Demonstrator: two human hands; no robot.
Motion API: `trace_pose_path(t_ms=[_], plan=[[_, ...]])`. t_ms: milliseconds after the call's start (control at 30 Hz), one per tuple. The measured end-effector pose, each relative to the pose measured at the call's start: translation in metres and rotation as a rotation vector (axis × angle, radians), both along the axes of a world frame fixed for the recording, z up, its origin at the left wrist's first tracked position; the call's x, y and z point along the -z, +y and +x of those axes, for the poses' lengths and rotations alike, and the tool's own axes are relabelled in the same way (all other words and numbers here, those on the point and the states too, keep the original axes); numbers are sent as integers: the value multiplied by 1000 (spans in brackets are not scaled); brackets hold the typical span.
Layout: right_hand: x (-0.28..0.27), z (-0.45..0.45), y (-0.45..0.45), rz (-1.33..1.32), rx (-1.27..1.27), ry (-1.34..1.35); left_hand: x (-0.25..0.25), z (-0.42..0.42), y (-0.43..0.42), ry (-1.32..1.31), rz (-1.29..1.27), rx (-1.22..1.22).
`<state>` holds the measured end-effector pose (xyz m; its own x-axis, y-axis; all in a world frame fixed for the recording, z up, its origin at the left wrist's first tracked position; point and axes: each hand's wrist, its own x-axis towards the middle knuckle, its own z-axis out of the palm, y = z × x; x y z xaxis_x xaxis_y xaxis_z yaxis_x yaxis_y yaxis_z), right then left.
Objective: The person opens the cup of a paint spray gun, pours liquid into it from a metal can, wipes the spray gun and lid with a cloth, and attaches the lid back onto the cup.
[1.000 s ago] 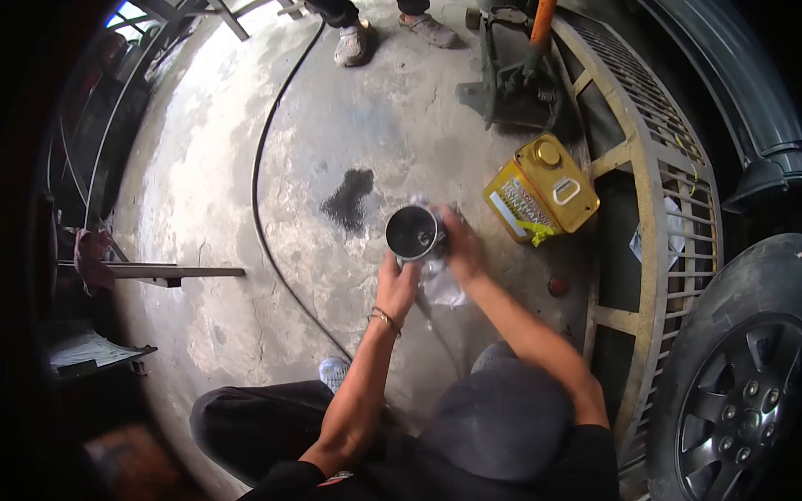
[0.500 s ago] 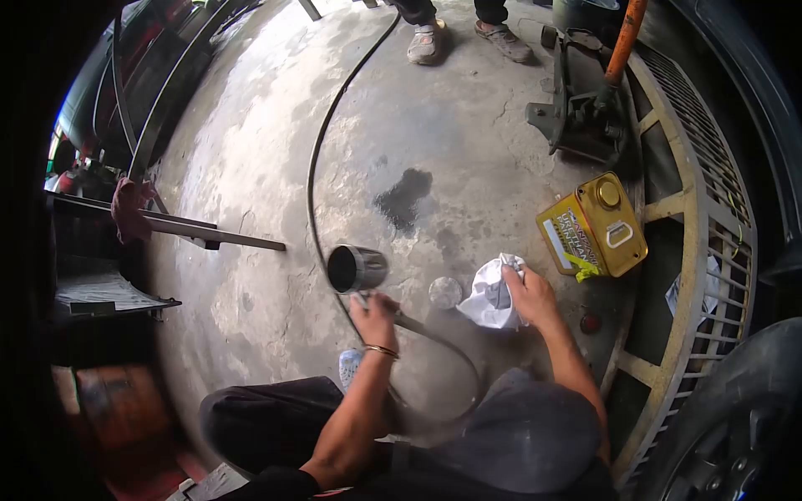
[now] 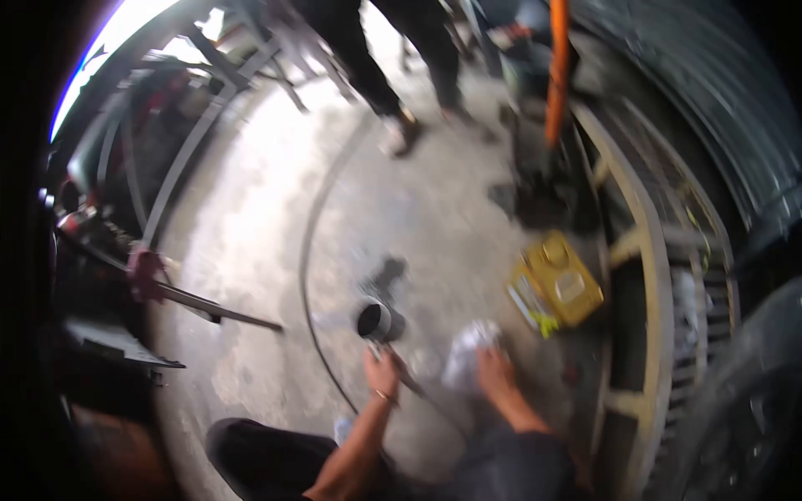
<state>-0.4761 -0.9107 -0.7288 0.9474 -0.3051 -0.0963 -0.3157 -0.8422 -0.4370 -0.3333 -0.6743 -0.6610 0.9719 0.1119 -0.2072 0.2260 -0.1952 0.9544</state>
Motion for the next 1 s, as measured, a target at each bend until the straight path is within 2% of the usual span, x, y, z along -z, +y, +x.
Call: trace_pose_path(t_ms=[33,67,100,133,167,267,367,433,467,533,600,667,733,800,900,933,967,1000], plan=[[-6,6,2,6,65,79,21,0,-5,-157,181,17],[-22,11,3,42,116,-38,-20,-2,-16,253,-57,44],[-21,12,1,8,107,-192,-65,-6,-31,292,-19,45],[-22,15,-1,-30,73,-300,-31,-4,-27,310,-113,99],[-28,15,-5,-97,22,-209,-40,-2,-29,353,-77,140],[-66,-2,1,-166,-43,-208,-58,4,-34,555,8,283],[-60,-23,-1,40,144,-393,-60,7,-32,446,78,369],[-43,-34,-12,322,518,-597,-45,11,-31,431,37,325],[-36,-41,-21,466,708,-688,-13,20,-24,413,79,356],[-33,-44,-58,609,887,-828,-82,3,-30,566,0,256],[-19,-36,-102,544,858,-831,-55,9,-18,495,51,287],[-32,-28,-119,581,735,-740,-29,14,-5,452,18,298],[-91,-15,-135,703,519,-559,-14,13,-1,432,-105,296],[-99,2,-140,829,473,-784,-54,6,-11,451,-113,281],[-88,17,-153,828,386,-1017,-60,11,-23,431,-82,245],[-82,16,-164,832,373,-891,-58,14,-25,430,-91,297],[-105,14,-154,834,402,-822,-45,19,-28,388,-61,301],[-135,17,-139,739,389,-866,-58,21,-33,468,-104,290]])
